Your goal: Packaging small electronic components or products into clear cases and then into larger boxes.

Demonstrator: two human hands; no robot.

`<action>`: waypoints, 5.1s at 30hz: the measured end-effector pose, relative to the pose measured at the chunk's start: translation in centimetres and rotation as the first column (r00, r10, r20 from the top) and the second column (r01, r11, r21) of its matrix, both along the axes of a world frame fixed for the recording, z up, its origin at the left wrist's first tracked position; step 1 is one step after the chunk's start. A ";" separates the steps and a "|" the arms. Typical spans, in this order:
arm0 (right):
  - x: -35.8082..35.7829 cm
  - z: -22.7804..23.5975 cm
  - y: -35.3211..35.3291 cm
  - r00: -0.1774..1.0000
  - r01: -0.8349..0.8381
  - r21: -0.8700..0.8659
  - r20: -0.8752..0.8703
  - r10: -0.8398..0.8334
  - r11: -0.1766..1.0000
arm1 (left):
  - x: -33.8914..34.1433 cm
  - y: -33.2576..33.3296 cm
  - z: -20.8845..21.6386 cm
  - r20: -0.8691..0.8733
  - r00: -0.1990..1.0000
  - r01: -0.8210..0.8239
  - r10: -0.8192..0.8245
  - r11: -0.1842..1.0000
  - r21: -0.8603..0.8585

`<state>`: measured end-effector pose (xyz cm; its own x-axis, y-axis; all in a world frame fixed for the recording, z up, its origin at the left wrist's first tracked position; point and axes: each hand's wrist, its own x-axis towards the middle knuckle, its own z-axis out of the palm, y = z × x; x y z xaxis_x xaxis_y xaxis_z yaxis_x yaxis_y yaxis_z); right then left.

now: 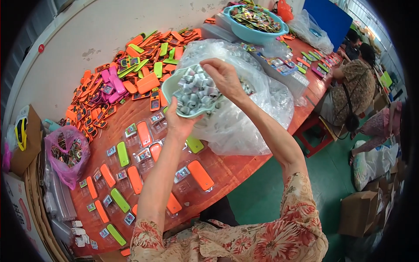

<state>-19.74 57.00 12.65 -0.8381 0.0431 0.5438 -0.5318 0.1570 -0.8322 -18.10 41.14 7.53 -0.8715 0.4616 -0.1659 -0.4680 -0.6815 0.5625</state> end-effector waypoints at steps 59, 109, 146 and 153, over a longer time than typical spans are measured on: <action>13.0 -10.5 10.7 0.732 0.582 0.787 -0.397 -0.554 0.206 | 8.7 -14.3 0.8 0.049 0.996 -0.072 0.072 0.997 0.004; 6.3 -2.9 4.8 0.918 0.391 0.642 -0.224 -0.326 0.660 | 13.7 -16.6 -1.2 0.107 0.933 -0.345 0.343 0.939 -0.003; 13.9 -5.5 -12.5 0.994 0.054 0.568 0.044 -0.096 0.821 | 18.7 -16.6 -2.8 0.025 0.891 -0.447 0.453 0.886 -0.123; 13.9 -6.5 -12.9 0.942 -0.088 0.402 0.330 -0.055 0.911 | 18.3 -17.6 -4.1 0.000 0.869 -0.491 0.495 0.861 -0.131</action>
